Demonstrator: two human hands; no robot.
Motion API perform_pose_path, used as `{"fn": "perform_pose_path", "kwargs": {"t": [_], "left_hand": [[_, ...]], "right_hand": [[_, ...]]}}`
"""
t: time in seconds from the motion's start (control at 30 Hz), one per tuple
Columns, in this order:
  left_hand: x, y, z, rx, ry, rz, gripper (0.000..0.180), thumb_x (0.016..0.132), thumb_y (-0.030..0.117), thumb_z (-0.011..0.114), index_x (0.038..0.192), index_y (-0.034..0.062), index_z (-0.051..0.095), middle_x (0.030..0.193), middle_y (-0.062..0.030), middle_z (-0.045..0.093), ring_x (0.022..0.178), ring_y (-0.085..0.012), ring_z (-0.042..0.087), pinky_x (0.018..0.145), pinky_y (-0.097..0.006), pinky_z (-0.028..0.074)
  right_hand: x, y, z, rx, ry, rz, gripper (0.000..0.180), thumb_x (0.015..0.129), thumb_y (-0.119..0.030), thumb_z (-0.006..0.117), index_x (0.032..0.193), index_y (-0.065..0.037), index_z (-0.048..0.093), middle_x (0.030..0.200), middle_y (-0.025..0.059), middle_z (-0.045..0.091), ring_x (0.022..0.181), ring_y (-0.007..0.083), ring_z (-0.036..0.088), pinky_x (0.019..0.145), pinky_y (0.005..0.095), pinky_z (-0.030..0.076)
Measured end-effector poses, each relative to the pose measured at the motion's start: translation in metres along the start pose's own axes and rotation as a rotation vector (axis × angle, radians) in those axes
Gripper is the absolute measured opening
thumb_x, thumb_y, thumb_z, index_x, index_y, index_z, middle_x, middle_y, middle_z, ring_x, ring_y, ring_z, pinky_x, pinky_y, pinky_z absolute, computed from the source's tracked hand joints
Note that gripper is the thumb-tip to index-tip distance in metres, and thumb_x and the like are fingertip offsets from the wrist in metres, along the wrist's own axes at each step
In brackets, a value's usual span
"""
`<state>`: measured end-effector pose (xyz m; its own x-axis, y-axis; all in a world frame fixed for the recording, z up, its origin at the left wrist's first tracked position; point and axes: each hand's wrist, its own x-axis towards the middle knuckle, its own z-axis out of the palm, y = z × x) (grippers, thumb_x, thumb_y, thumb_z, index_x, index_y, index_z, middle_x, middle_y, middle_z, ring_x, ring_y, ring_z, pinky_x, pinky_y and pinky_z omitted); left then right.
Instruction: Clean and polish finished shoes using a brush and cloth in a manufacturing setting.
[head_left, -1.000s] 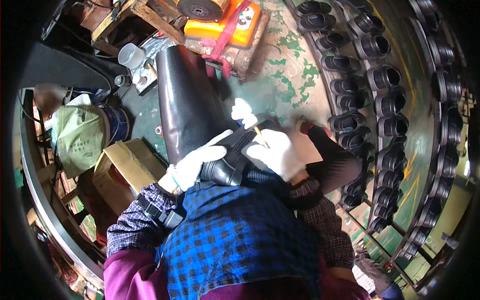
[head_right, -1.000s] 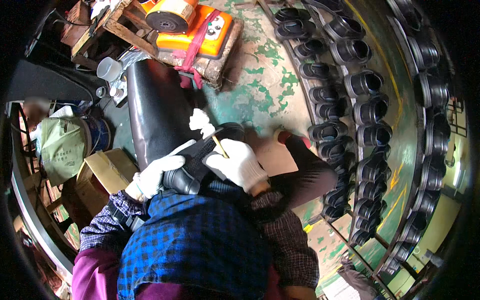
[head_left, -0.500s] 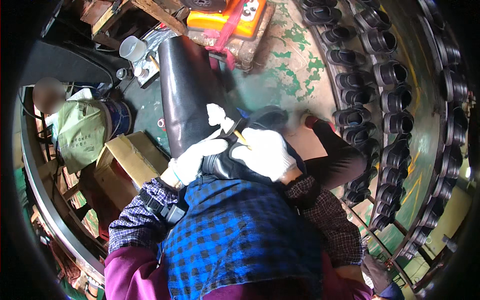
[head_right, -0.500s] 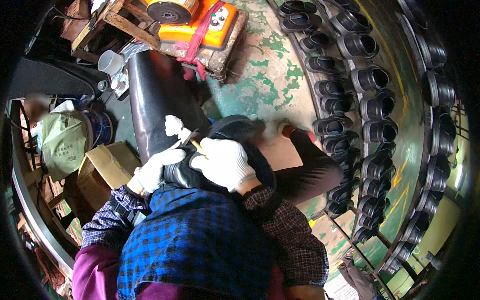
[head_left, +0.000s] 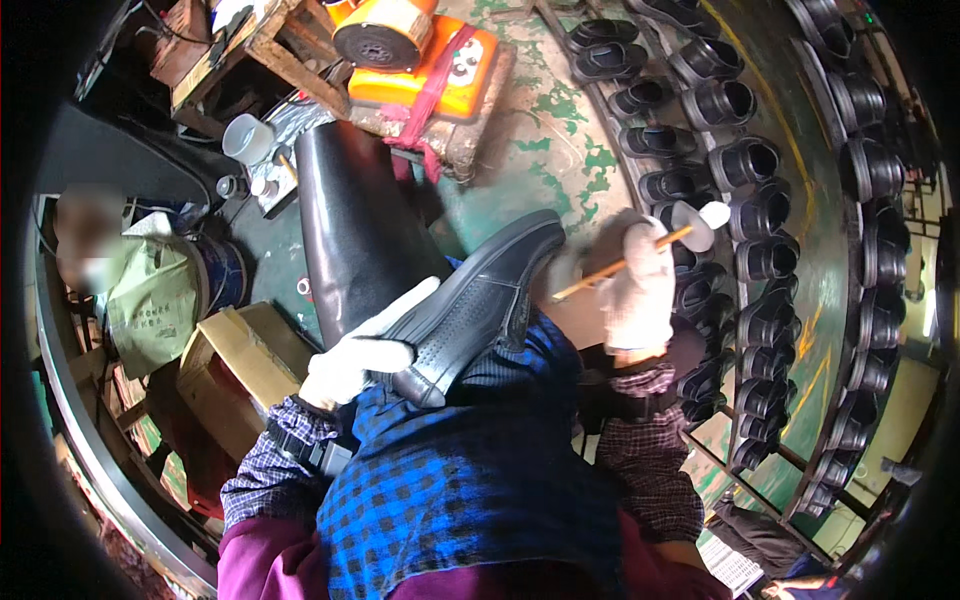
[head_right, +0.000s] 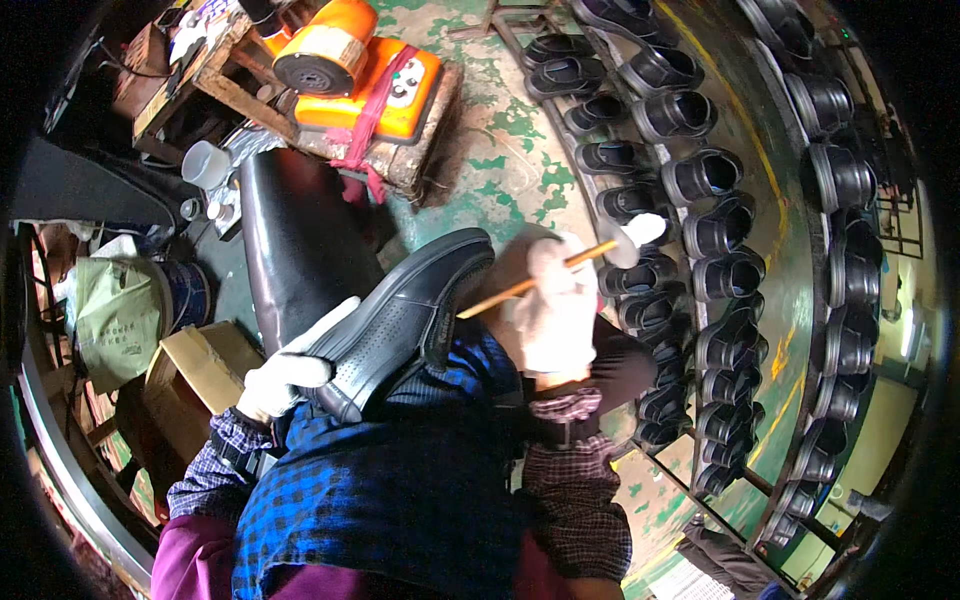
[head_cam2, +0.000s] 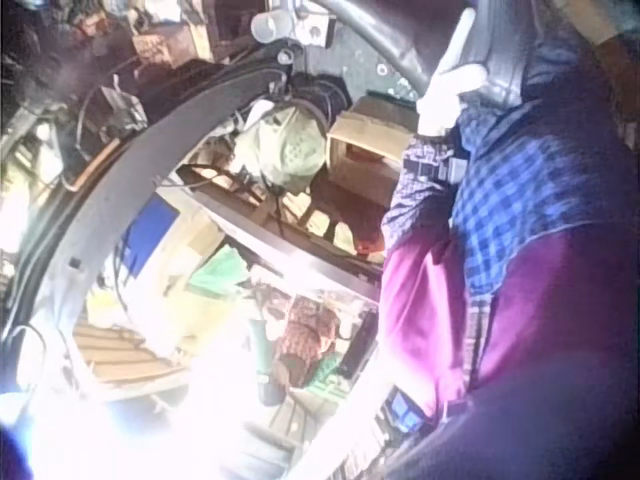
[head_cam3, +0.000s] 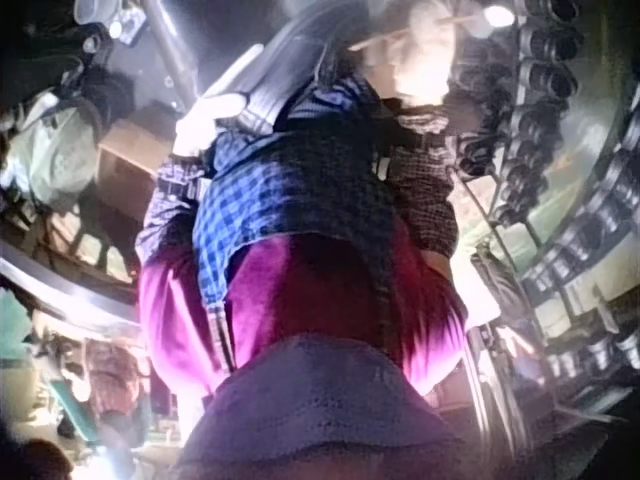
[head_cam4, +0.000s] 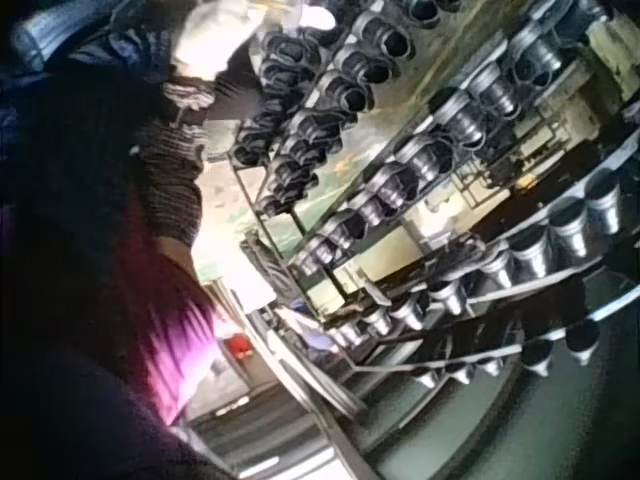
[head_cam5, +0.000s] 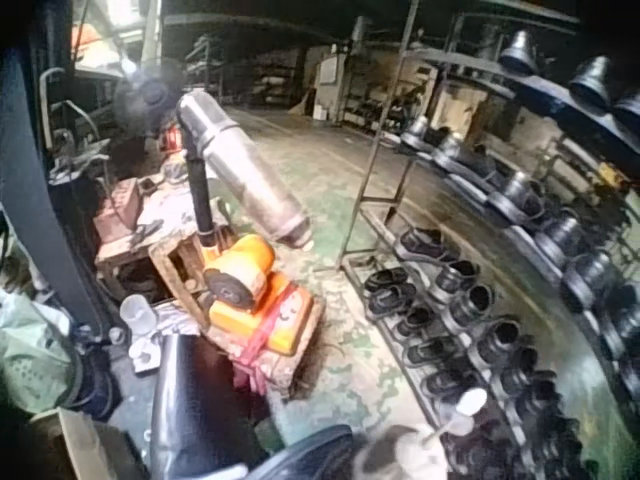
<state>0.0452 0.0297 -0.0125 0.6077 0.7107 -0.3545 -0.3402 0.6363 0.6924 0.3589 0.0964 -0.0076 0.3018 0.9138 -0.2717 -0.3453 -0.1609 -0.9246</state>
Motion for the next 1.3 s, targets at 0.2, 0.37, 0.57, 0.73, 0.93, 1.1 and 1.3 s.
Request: {"fn": "perform_pose_path", "kwargs": {"t": [0.2, 0.37, 0.57, 0.73, 0.93, 1.1, 1.3], "left_hand": [[0.006, 0.005, 0.007, -0.147, 0.126, -0.119, 0.102, 0.069, 0.018, 0.07, 0.157, -0.0018, 0.024, 0.158, -0.0194, 0.034, 0.147, -0.0267, 0.033, 0.124, -0.034, 0.016], [0.006, 0.002, 0.005, -0.146, 0.136, -0.119, 0.103, 0.067, 0.016, 0.07, 0.157, -0.0036, 0.024, 0.157, -0.0192, 0.036, 0.14, -0.0246, 0.04, 0.121, -0.031, 0.021], [-0.025, -0.076, -0.069, -0.032, 0.101, 0.146, 0.075, 0.082, 0.014, 0.065, 0.148, -0.0054, 0.035, 0.143, -0.0183, 0.053, 0.109, -0.0177, 0.06, 0.102, -0.026, 0.043], [-0.045, -0.13, -0.133, 0.134, 0.129, 0.401, 0.05, 0.093, 0.018, 0.061, 0.137, -0.0033, 0.051, 0.143, -0.0182, 0.052, 0.126, -0.0206, 0.053, 0.11, -0.031, 0.037], [-0.01, 0.015, -0.008, 1.258, 0.266, 0.114, 0.054, 0.08, 0.01, 0.077, 0.131, 0.0011, 0.061, 0.113, -0.0121, 0.072, 0.098, -0.0222, 0.07, 0.091, -0.032, 0.053], [-0.015, 0.001, -0.039, 0.645, 0.299, 0.102, 0.053, 0.088, 0.02, 0.068, 0.136, 0.0012, 0.057, 0.131, -0.017, 0.063, 0.119, -0.0229, 0.061, 0.104, -0.035, 0.046], [-0.034, 0.016, -0.013, 0.766, 0.559, 0.319, 0.046, 0.092, 0.022, 0.065, 0.132, -0.0006, 0.061, 0.13, -0.016, 0.063, 0.121, -0.027, 0.058, 0.111, -0.038, 0.04]], "right_hand": [[-0.009, 0.004, 0.066, -0.043, 0.034, -0.023, 0.005, 0.088, -0.004, 0.071, 0.09, -0.001, 0.067, 0.079, -0.0043, 0.06, 0.068, 0.0049, 0.053, 0.061, 0.0223, 0.044], [0.0, 0.015, 0.057, -0.08, 0.026, -0.025, 0.008, 0.084, -0.004, 0.075, 0.09, -0.001, 0.07, 0.076, -0.0054, 0.059, 0.068, 0.0048, 0.053, 0.062, 0.0212, 0.043], [0.066, 0.015, -0.038, -0.817, 0.143, -0.534, 0.047, 0.066, -0.003, 0.079, 0.112, -0.008, 0.069, 0.103, 0.0132, 0.068, 0.096, 0.0329, 0.065, 0.084, 0.0389, 0.053], [0.064, 0.004, -0.063, 0.217, 0.225, 0.092, 0.034, 0.092, -0.042, 0.072, 0.107, -0.014, 0.061, 0.102, 0.0036, 0.065, 0.098, 0.0225, 0.064, 0.081, 0.0355, 0.053], [0.017, 0.019, 0.012, 0.565, -0.116, 0.376, 0.054, 0.103, -0.043, 0.053, 0.136, 0.0, 0.051, 0.123, 0.016, 0.066, 0.109, 0.029, 0.066, 0.096, 0.0404, 0.054], [0.024, 0.049, 0.009, 0.585, -0.237, 0.546, 0.061, 0.101, -0.043, 0.057, 0.133, 0.009, 0.05, 0.131, 0.0255, 0.058, 0.119, 0.0342, 0.059, 0.106, 0.0481, 0.047], [0.037, 0.077, 0.006, 0.352, -0.184, 0.55, 0.056, 0.102, -0.041, 0.055, 0.132, 0.006, 0.052, 0.124, 0.0211, 0.062, 0.113, 0.0323, 0.063, 0.099, 0.0453, 0.052]]}}
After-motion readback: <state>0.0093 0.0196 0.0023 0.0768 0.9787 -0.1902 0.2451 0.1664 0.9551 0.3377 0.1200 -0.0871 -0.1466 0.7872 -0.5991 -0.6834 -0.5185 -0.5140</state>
